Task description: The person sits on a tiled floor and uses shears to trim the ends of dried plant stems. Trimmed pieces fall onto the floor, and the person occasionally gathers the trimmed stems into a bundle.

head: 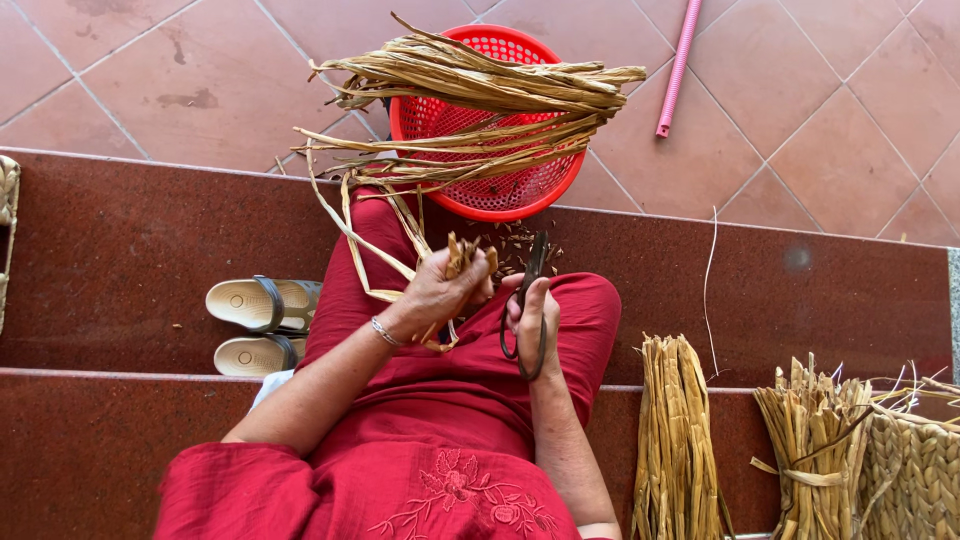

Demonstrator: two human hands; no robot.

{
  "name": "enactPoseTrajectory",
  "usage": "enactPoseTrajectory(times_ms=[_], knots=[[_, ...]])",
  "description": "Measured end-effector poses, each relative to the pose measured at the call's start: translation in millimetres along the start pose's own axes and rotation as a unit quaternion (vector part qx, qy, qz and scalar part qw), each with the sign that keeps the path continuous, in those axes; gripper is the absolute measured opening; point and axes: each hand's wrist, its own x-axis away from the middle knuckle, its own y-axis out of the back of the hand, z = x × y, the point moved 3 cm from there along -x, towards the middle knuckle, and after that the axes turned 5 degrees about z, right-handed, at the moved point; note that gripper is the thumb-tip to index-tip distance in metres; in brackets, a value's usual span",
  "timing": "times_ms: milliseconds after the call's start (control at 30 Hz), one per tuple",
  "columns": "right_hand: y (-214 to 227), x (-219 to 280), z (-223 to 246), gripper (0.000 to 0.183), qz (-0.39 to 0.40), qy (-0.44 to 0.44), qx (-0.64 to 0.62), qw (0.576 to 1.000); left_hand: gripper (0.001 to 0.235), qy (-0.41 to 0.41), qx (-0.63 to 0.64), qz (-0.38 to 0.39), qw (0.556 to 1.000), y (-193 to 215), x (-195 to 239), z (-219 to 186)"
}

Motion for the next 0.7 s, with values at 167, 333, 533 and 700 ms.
enactPoseTrajectory(times_ms=[167, 333, 533, 700], knots=[[10, -11, -37, 0.074, 0.016, -0.101, -0.103, 0.989, 0.025, -0.082, -0.087, -0.031, 0.992, 37, -12, -84], [31, -22, -80, 0.060, -0.019, -0.158, -0.196, 0.967, 0.023, -0.357, -0.264, -0.011, 0.896, 57, -1, -189], [28, -24, -62, 0.036, -0.024, -0.057, -0.150, 0.987, 0.018, -0.235, -0.227, -0.068, 0.943, 57, 33, -272], [7, -14, 5, 0.045, 0.031, 0.093, -0.124, 0.987, 0.012, -0.253, -0.308, -0.022, 0.917, 15, 65, -315]])
